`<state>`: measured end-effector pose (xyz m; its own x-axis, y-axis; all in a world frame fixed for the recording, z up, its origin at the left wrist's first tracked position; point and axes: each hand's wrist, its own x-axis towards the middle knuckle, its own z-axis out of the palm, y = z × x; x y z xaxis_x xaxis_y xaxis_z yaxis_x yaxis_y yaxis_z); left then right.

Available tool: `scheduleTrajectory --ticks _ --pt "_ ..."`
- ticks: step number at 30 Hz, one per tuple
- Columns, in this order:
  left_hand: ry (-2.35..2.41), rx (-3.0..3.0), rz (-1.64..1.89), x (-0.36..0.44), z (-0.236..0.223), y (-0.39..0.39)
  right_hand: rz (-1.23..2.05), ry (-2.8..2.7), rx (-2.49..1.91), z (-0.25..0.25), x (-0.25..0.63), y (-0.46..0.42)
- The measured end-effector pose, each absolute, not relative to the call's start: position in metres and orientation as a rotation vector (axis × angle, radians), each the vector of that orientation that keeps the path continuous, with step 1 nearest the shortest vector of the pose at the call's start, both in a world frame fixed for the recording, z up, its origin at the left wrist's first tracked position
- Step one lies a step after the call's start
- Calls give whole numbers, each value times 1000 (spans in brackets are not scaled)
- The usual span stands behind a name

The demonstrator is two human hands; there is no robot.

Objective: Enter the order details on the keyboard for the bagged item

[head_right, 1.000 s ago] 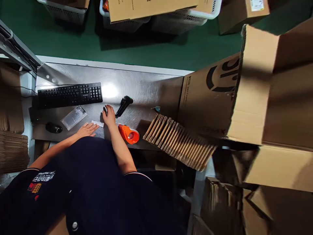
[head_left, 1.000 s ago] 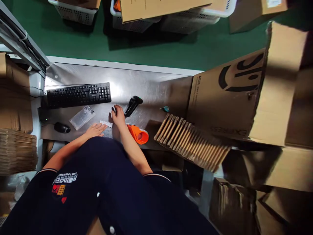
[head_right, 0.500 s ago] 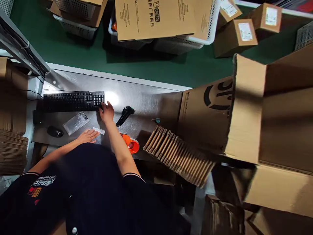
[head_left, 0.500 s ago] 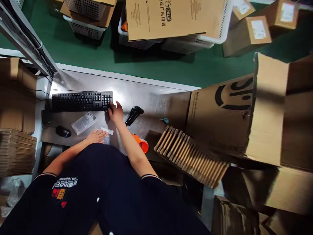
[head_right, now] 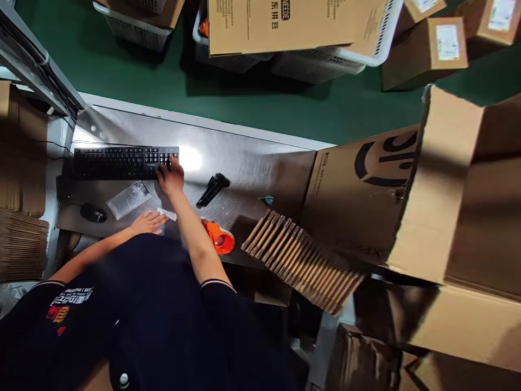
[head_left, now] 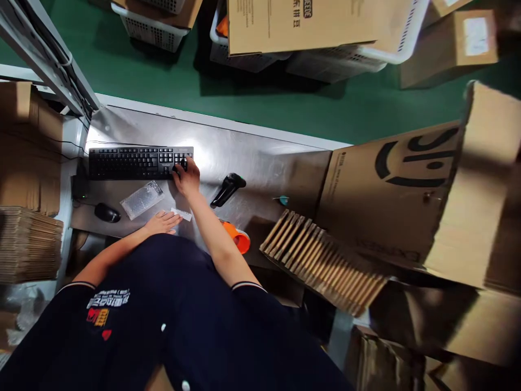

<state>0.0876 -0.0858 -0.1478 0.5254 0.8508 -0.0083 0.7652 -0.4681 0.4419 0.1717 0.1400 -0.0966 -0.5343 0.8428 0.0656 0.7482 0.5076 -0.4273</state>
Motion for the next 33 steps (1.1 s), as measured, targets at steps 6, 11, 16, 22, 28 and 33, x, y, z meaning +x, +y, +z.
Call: scheduleTrajectory --ticks 6,11,16,22,28,33 --pt "1304 2305 240 86 -141 -84 504 -2393 -1414 -103 166 150" --pt "1314 2279 231 86 -141 -84 491 -2353 -1467 -113 169 165" --pt "1297 2247 217 87 -142 -84 587 -2187 -1599 -119 183 162" --pt "1343 2236 208 85 -138 -85 715 -2165 -1516 -117 207 140" --pt "1355 2233 212 84 -138 -85 755 -2145 -1545 -115 225 122" --pt "1350 2234 189 83 -137 -83 766 -2160 -1541 -111 236 116"
